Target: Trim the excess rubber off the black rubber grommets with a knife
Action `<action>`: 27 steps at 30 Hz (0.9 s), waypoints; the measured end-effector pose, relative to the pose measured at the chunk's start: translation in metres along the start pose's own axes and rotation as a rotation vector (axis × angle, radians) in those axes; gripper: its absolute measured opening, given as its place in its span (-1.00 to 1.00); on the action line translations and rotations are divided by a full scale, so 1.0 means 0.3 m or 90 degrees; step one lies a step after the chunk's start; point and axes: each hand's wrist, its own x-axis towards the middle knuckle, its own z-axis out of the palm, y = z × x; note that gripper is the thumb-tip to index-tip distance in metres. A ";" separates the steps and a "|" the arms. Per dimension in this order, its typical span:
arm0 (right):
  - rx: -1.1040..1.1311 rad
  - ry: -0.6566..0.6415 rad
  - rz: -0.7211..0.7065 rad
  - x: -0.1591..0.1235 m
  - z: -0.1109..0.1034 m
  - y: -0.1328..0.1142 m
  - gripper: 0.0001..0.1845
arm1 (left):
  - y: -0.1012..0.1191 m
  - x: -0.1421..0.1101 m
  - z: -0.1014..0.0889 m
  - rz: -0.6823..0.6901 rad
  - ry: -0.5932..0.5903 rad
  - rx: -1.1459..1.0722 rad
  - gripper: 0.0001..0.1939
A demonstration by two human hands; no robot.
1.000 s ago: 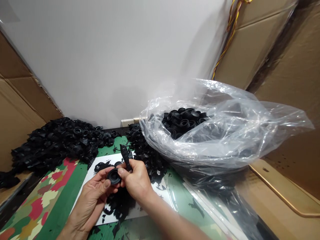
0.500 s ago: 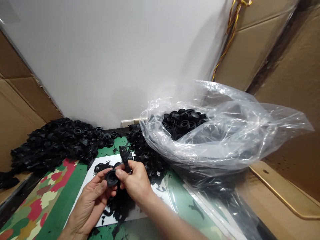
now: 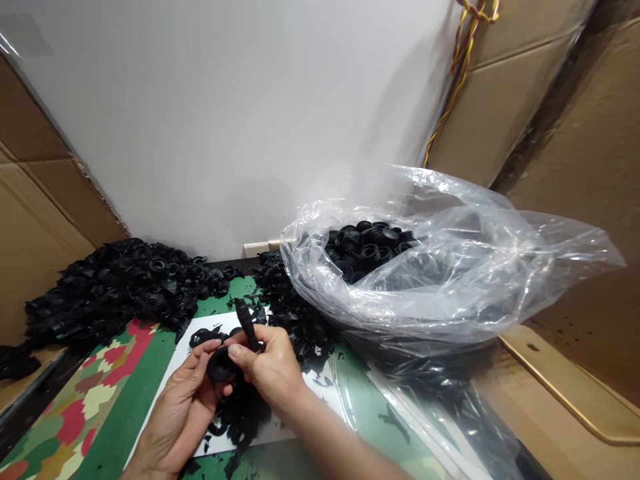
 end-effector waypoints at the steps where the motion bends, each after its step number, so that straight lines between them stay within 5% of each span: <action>1: -0.002 -0.006 0.000 -0.001 0.001 0.000 -0.73 | 0.003 -0.002 0.005 -0.007 -0.002 0.000 -0.74; 13: -0.071 -0.022 -0.036 -0.001 -0.004 0.014 -0.78 | 0.027 -0.032 0.025 -0.078 -0.061 0.040 -0.79; 16: -0.112 0.000 -0.031 -0.014 -0.008 0.022 -0.73 | 0.087 -0.056 0.003 -0.059 -0.041 0.100 -0.77; 18: -0.096 0.024 -0.005 -0.021 -0.009 0.024 -0.62 | 0.170 -0.070 -0.035 0.024 0.001 0.177 -0.75; 21: -0.070 0.044 0.036 -0.025 -0.009 0.024 -0.50 | 0.311 -0.087 -0.124 0.289 0.147 0.325 -0.74; 24: -0.079 0.035 0.046 -0.028 -0.002 0.025 -0.49 | 0.371 -0.086 -0.220 0.446 0.266 0.554 -0.74; 25: -0.087 0.030 0.044 -0.029 0.001 0.026 -0.49 | 0.366 -0.079 -0.246 0.482 0.265 0.655 -0.74; 27: -0.103 0.028 0.037 -0.030 0.005 0.027 -0.52 | 0.334 -0.062 -0.286 0.488 0.144 0.869 -0.82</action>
